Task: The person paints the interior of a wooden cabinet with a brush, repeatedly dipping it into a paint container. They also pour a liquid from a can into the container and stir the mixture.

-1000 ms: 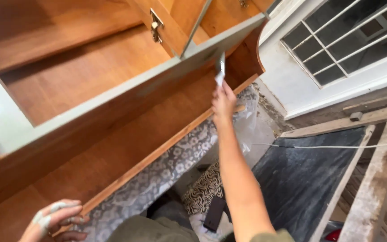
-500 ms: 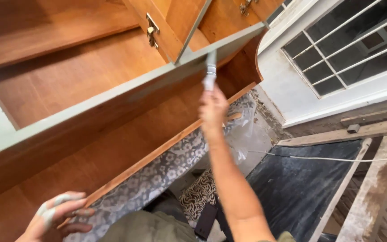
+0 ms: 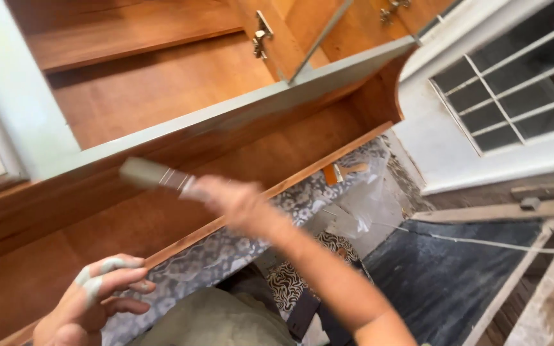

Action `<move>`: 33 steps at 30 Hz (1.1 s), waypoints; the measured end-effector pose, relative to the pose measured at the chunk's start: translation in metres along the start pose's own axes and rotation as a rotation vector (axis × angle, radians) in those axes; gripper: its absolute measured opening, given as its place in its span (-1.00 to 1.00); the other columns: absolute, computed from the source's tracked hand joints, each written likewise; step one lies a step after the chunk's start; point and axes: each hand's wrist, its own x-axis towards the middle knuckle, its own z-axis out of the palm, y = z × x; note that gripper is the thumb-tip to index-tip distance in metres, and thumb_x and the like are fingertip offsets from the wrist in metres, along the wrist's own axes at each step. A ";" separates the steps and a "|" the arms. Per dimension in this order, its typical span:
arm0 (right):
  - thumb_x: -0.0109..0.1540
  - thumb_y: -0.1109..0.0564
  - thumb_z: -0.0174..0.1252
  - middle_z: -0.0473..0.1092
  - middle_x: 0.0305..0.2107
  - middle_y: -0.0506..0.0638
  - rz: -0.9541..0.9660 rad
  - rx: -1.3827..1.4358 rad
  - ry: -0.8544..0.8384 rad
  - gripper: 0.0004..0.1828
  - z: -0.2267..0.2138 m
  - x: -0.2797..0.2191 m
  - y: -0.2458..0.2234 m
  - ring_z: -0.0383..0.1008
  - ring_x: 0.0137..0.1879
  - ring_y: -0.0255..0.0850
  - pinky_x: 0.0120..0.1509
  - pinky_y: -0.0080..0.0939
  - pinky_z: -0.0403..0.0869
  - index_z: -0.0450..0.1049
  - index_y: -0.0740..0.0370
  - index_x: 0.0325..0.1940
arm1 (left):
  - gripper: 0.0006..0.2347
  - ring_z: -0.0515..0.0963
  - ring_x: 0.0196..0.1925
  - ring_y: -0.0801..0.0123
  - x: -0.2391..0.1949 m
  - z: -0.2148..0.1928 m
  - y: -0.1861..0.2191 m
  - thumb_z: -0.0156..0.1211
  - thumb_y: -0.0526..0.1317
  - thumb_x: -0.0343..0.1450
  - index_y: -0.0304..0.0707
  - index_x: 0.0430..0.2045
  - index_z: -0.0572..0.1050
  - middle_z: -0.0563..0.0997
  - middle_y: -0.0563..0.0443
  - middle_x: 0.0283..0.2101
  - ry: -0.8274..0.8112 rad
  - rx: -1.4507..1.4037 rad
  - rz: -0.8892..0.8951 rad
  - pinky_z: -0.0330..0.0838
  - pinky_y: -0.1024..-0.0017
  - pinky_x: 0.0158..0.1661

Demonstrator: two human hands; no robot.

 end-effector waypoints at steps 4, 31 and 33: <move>0.11 0.61 -0.15 0.50 0.11 -0.06 -0.010 -0.115 0.233 -0.29 -0.082 -0.028 0.093 0.55 0.20 -0.21 0.38 -0.23 0.51 0.49 0.07 0.18 | -0.19 0.78 -0.14 0.15 0.004 0.040 0.028 -0.27 0.43 0.41 -0.51 -0.12 0.61 0.54 -0.23 0.07 0.314 0.203 0.011 0.80 0.28 -0.27; 0.21 0.18 -0.01 0.22 -0.63 -0.17 0.822 0.661 1.196 -0.79 0.020 -0.015 0.168 0.17 -0.54 -0.30 -0.47 -0.24 0.21 0.33 0.01 -0.54 | -0.47 0.79 0.05 0.13 -0.042 -0.021 -0.008 0.13 -0.02 0.30 -0.49 0.05 0.52 0.48 -0.14 0.19 0.085 0.184 -0.002 0.81 0.23 -0.09; 0.29 0.21 0.18 0.27 -0.55 -0.24 0.369 1.295 1.001 -0.88 0.091 -0.003 0.037 0.25 -0.55 -0.48 -0.55 -0.53 0.32 0.38 0.04 -0.24 | -0.48 0.89 -0.07 -0.03 -0.044 -0.061 -0.071 0.48 -0.47 0.03 -0.47 -0.05 0.64 0.55 -0.18 0.15 0.115 0.080 -0.117 0.92 0.13 -0.18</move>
